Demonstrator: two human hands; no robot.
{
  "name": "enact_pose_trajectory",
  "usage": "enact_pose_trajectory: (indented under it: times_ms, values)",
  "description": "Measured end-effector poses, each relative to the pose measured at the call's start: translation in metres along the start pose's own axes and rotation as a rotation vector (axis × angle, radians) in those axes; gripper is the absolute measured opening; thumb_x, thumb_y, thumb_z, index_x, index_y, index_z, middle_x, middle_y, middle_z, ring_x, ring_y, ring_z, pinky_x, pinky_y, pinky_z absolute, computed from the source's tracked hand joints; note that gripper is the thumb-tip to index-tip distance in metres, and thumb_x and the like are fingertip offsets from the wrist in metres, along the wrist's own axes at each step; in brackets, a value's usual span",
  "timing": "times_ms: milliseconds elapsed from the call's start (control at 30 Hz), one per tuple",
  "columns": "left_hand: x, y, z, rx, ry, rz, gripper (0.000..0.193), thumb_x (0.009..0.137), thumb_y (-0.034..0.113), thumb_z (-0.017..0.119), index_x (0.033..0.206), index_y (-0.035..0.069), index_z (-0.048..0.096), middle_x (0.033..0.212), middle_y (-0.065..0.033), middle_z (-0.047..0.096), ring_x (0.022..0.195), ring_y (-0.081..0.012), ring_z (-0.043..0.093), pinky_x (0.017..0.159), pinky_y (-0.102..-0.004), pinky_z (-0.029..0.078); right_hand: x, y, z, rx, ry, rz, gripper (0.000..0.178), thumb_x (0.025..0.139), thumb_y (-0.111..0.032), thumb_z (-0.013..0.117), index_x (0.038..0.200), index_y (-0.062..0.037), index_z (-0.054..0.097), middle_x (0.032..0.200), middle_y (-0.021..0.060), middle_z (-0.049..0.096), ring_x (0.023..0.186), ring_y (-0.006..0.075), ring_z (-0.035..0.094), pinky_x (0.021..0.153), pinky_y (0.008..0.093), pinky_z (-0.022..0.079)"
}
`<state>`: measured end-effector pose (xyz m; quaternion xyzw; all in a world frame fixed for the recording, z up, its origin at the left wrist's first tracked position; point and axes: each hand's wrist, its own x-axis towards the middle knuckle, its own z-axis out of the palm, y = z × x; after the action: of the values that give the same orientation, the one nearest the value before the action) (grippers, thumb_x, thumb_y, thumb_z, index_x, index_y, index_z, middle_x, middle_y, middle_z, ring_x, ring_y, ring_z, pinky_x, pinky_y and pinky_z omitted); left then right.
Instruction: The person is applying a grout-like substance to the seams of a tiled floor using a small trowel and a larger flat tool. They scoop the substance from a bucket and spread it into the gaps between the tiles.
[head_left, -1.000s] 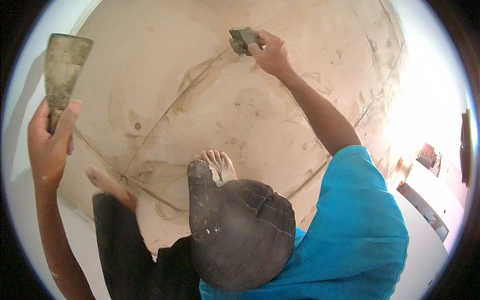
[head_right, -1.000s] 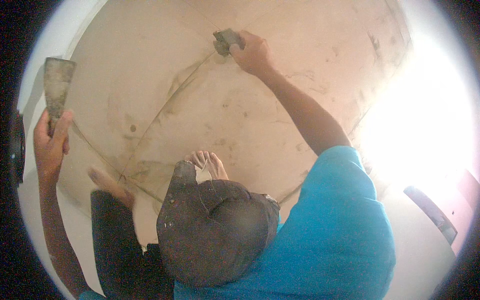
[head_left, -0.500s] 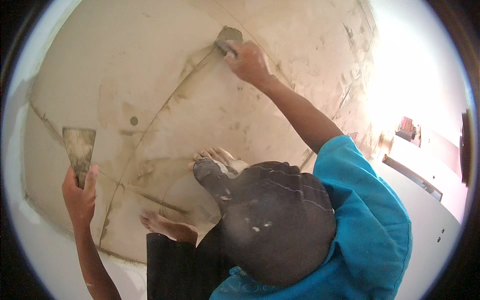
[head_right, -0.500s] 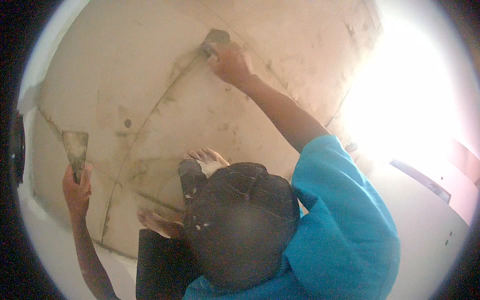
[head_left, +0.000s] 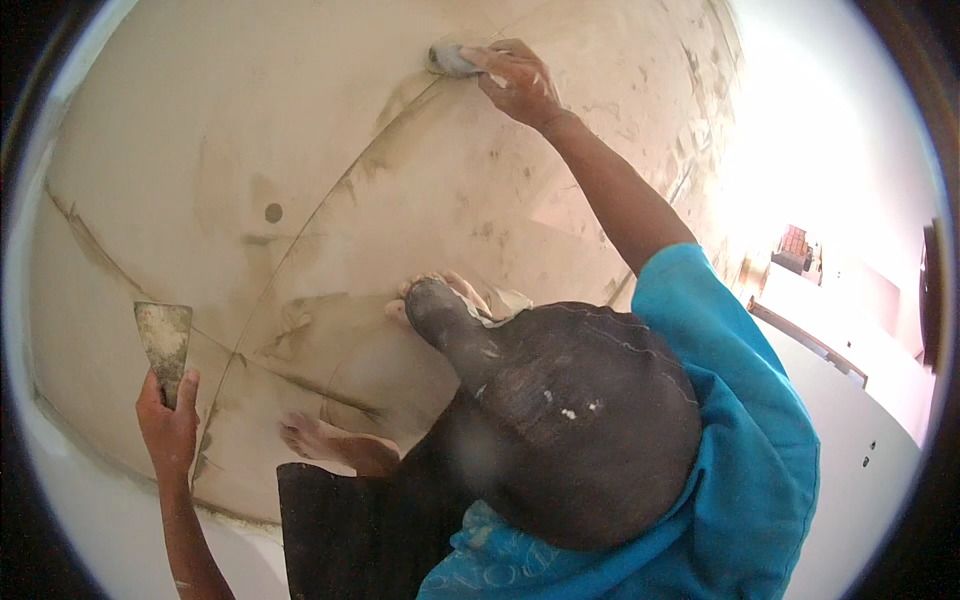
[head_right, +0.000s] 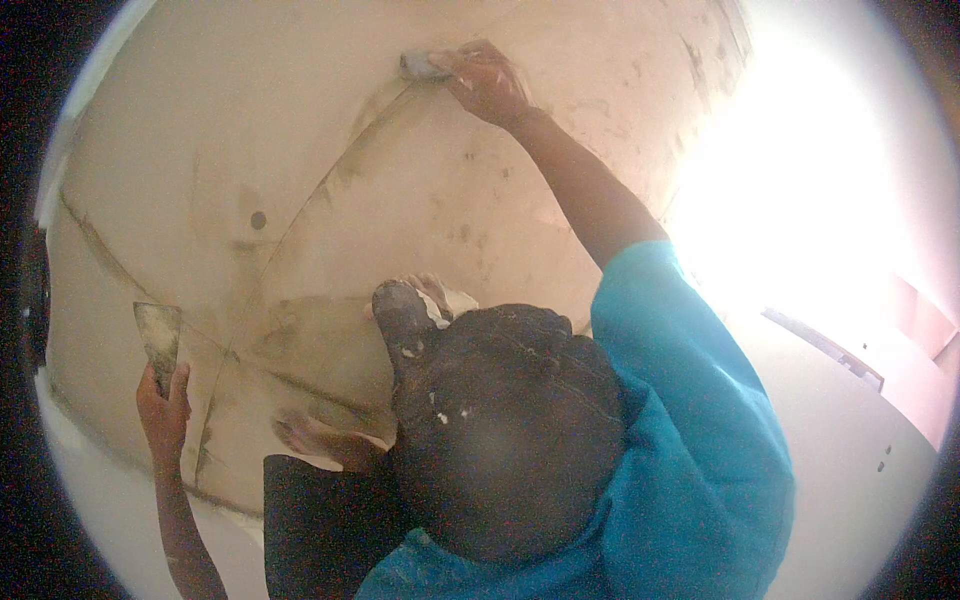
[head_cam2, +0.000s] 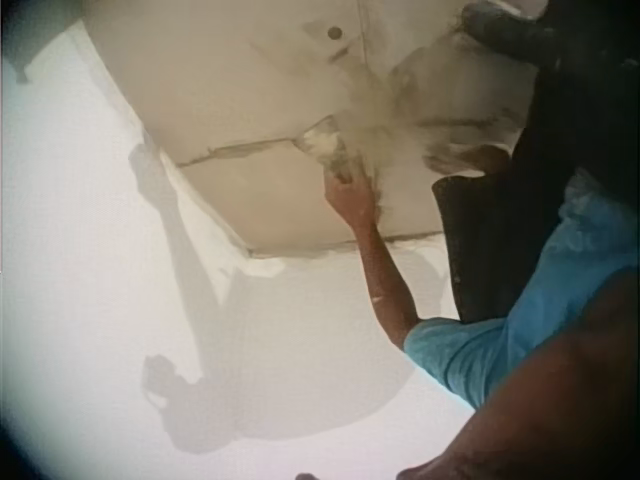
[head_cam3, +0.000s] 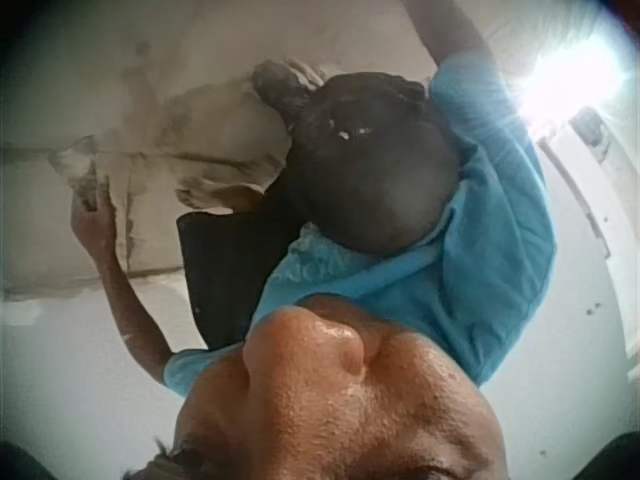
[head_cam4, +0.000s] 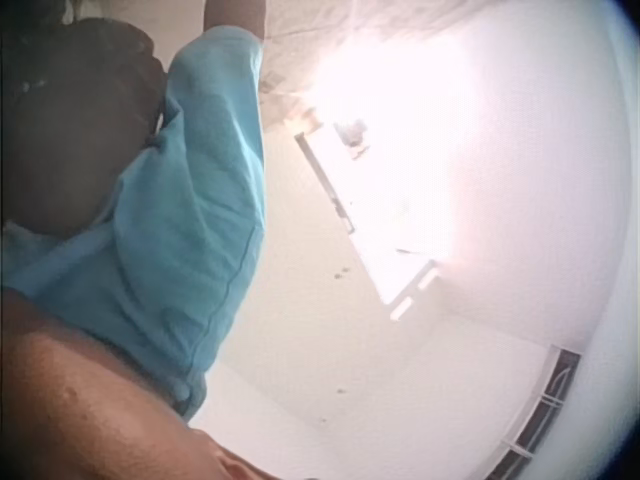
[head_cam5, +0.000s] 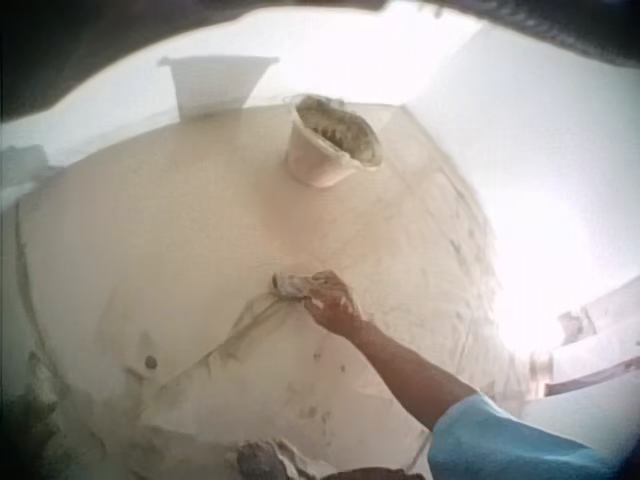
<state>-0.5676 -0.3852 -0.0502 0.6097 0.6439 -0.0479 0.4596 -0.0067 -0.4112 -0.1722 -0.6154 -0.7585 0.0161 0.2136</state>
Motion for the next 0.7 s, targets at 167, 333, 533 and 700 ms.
enact_pose_trajectory:
  times_ms: [167, 333, 533, 700]
  values:
    - [-0.010, -0.017, 0.005, 0.063, 0.016, 0.056, 0.020, 0.089, 0.019, 0.063, 0.095, 0.001, 0.058, 0.068, -0.0023, 0.055, 0.050, -0.0077, 0.046, 0.046, -0.0243, 0.038, -0.027, -0.018, -0.008, -0.002, -0.221, -0.049, 0.041, 0.076, -0.008, 0.064, 0.116, -0.0185, 0.064, 0.094, 0.0058, 0.070, 0.093, 0.0241, 0.061, 0.081, 0.0352, 0.051]
    - [-0.015, -0.015, 0.002, 0.049, 0.022, 0.045, 0.021, 0.088, 0.020, 0.063, 0.096, 0.001, 0.057, 0.070, -0.0029, 0.056, 0.051, -0.0076, 0.046, 0.045, -0.0240, 0.038, 0.012, 0.010, -0.023, -0.188, -0.067, 0.634, 0.032, 0.080, -0.027, 0.059, 0.108, -0.0136, 0.067, 0.080, 0.0141, 0.066, 0.085, 0.0324, 0.061, 0.076, 0.0402, 0.050]
    - [-0.021, -0.008, 0.000, 0.105, 0.030, 0.040, 0.021, 0.089, 0.020, 0.063, 0.096, 0.002, 0.057, 0.065, -0.0008, 0.052, 0.049, -0.0071, 0.046, 0.042, -0.0245, 0.037, -0.003, -0.064, 0.030, -0.138, -0.045, 0.206, 0.036, 0.074, -0.018, 0.065, 0.110, -0.0148, 0.066, 0.078, 0.0134, 0.063, 0.083, 0.0288, 0.056, 0.076, 0.0413, 0.049]
    - [-0.014, -0.013, 0.002, 0.036, 0.056, -0.035, 0.025, 0.089, 0.027, 0.064, 0.091, 0.003, 0.055, 0.061, 0.0006, 0.048, 0.048, -0.0075, 0.045, 0.043, -0.0254, 0.037, 0.002, -0.064, 0.015, -0.037, -0.094, 0.043, 0.044, 0.071, -0.012, 0.070, 0.114, -0.0152, 0.064, 0.092, 0.0088, 0.066, 0.081, 0.0263, 0.057, 0.074, 0.0382, 0.050]
